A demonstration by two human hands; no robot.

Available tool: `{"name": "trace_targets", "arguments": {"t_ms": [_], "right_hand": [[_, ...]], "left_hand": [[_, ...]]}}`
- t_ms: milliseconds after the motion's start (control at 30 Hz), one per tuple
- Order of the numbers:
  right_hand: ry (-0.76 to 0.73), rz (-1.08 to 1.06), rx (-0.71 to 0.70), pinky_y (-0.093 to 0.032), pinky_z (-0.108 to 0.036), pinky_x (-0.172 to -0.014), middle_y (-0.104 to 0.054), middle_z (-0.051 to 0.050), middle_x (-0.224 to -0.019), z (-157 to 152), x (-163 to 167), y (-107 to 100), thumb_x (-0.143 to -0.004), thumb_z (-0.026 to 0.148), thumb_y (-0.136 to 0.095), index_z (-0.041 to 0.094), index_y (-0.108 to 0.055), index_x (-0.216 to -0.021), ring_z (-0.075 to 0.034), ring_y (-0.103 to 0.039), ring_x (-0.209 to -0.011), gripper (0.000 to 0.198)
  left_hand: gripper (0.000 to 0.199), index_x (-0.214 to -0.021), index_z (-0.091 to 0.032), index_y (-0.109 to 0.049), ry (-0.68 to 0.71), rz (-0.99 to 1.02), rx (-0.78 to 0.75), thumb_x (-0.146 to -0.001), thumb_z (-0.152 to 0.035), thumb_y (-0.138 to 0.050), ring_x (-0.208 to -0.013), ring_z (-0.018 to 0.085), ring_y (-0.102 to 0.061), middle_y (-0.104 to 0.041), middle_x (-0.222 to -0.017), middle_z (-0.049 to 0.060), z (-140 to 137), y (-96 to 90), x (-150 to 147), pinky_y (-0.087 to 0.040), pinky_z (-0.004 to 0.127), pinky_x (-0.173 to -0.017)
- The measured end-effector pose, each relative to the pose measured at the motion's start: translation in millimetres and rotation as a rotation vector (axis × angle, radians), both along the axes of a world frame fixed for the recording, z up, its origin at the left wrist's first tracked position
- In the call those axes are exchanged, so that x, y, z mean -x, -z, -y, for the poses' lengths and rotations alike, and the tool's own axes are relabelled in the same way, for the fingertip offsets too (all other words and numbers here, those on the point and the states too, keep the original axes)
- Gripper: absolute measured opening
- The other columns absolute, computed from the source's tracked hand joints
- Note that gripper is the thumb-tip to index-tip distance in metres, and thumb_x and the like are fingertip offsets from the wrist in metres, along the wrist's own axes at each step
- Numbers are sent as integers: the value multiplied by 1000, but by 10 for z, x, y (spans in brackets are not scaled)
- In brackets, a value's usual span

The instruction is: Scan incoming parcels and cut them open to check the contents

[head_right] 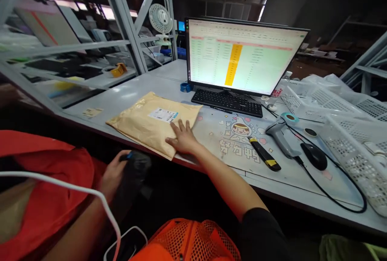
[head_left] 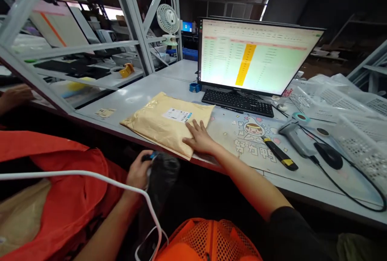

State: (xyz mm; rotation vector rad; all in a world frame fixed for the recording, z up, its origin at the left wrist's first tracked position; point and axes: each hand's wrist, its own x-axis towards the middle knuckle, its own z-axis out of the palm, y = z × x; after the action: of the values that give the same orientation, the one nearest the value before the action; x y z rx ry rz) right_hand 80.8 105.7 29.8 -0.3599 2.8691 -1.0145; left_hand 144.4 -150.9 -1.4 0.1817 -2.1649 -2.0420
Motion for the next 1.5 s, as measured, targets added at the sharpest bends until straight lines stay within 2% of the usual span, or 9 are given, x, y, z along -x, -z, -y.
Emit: {"name": "trace_targets", "arguments": {"t_ms": [200, 333, 433, 600, 900, 1067, 1167, 1333, 1500], "right_hand": [[71, 88, 880, -48, -52, -116, -68, -16, -145, -630, -440, -155, -93, 90, -45, 21, -64, -144, -34, -62, -137, 88], [117, 175, 1079, -59, -47, -98, -76, -12, -128, -1167, -956, -94, -82, 91, -62, 24, -69, -131, -32, -72, -118, 83], [339, 19, 1058, -59, -43, -98, -79, -9, -119, -1416, -1134, 37, -71, 66, -89, 24, -72, -118, -29, -73, -111, 66], [662, -164, 897, -59, -43, -87, -79, -9, -104, -1873, -1226, 223, -69, 59, -82, 20, -73, -104, -29, -73, -95, 53], [504, -175, 623, -56, -40, -92, -79, -8, -103, -2040, -1241, 162, -81, 51, -69, 19, -73, -104, -28, -71, -100, 40], [560, 15, 120, -53, -37, -78, -76, -9, -86, -2045, -1313, 25, -87, 49, -66, 18, -73, -91, -27, -70, -84, 31], [706, -119, -193, -50, -40, -82, -76, -12, -87, -2058, -1274, -184, -94, 51, -64, 18, -76, -103, -30, -69, -86, 36], [410, -312, -128, -47, -40, -89, -78, -14, -108, -1925, -843, -412, -100, 43, -60, 19, -78, -108, -28, -68, -96, 31], [118, -78, -51, -38, -31, -68, -66, -2, -64, -1783, -456, -287, -93, 50, -70, 20, -70, -68, -16, -53, -64, 39]], "left_hand": [[26, -91, -20, -66, 46, -269, -101, -73, -38, -68, -91, 20, -63, -68, -90, 1, -956, -416, 283, -49, 28, -86], [28, -101, -20, -65, 99, -337, -79, -79, -38, -66, -99, 21, -64, -69, -97, 3, -1441, -382, 487, -48, 30, -93], [30, -105, -20, -64, 219, -324, -94, -82, -40, -65, -101, 22, -65, -70, -101, 5, -1832, -339, 521, -48, 31, -94], [36, -100, -19, -65, 446, -253, 16, -83, -50, -69, -85, 21, -65, -71, -91, 4, -2130, -286, 490, -50, 30, -78], [19, -91, -20, -61, 332, -225, 226, -89, -39, -62, -86, 26, -66, -67, -83, 5, -1937, -123, 601, -52, 37, -85], [35, -123, -19, -62, 245, -543, 589, -91, -31, -68, -119, 35, -63, -68, -124, 16, -1803, -361, 325, -48, 50, -107], [35, -132, -15, -60, 335, -809, 781, -102, -32, -59, -128, 34, -60, -67, -135, 18, -1955, -422, 37, -47, 49, -113], [59, -155, -12, -53, 640, -871, 1085, -106, -43, -56, -158, 37, -37, -46, -167, 18, -2302, -77, -239, -34, 54, -127], [65, -166, -18, -42, 675, -900, 1192, -110, -49, -46, -165, 33, -21, -30, -176, 12, -2239, 237, -262, -20, 57, -134]]}}
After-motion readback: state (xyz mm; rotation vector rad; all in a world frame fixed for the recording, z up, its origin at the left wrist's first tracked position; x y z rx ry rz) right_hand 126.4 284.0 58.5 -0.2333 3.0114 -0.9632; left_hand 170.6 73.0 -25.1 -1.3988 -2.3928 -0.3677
